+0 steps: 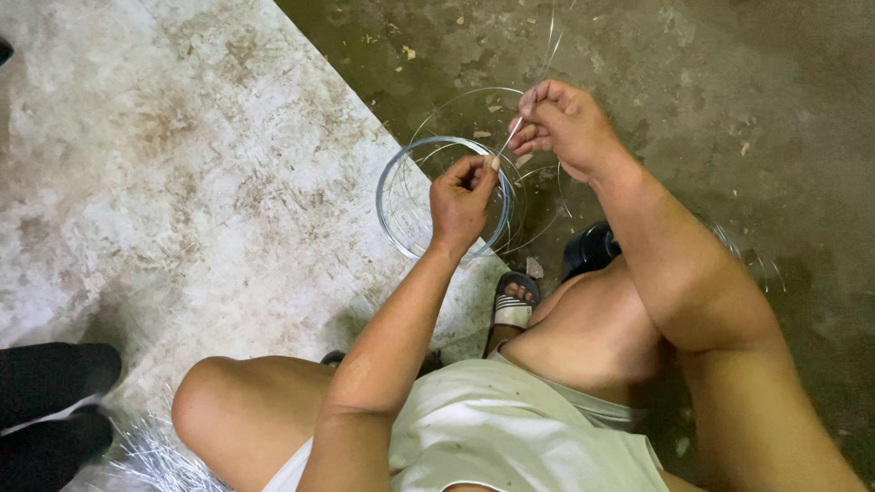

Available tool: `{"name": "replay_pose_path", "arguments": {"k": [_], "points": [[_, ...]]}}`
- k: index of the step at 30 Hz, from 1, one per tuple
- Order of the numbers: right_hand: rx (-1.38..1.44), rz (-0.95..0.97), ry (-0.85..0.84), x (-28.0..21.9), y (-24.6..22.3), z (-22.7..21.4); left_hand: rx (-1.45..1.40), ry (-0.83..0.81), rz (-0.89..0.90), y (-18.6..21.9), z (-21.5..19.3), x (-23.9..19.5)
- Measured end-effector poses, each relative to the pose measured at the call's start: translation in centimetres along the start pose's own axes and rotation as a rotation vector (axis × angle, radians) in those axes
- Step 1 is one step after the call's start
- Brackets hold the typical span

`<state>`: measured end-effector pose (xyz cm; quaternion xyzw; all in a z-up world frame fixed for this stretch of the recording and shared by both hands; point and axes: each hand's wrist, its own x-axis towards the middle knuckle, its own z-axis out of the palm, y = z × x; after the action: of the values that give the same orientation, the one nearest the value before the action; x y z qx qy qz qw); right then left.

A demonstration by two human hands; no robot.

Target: The person sits on the floor and repeatedly cuts a metal wire into short segments using pliers. They hold the wire with one hand and use the pliers with the other to snip off pieces, which fall onto the floor.

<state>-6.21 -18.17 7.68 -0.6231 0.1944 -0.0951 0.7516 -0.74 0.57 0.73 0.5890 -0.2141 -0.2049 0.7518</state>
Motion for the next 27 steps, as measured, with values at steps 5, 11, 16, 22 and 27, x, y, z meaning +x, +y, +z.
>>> {"name": "replay_pose_path", "arguments": {"k": [5,11,16,22,27], "points": [[-0.207,0.020,-0.041,-0.2,-0.6,-1.0,-0.006,0.017,-0.017,-0.4,-0.6,-0.2],[-0.839,0.186,0.100,-3.3,-4.5,-10.9,0.006,0.058,-0.003,-0.7,-2.6,1.8],[-1.392,0.524,-0.031,-9.2,3.0,-17.7,-0.005,0.064,-0.027,-1.1,-3.2,1.7],[-1.429,0.762,0.104,-17.5,15.1,-17.9,0.006,0.064,-0.053,-1.6,-2.8,2.3],[-1.405,0.729,0.241,-19.6,18.1,-17.7,0.006,0.056,-0.055,-1.9,-2.6,2.5]]}}
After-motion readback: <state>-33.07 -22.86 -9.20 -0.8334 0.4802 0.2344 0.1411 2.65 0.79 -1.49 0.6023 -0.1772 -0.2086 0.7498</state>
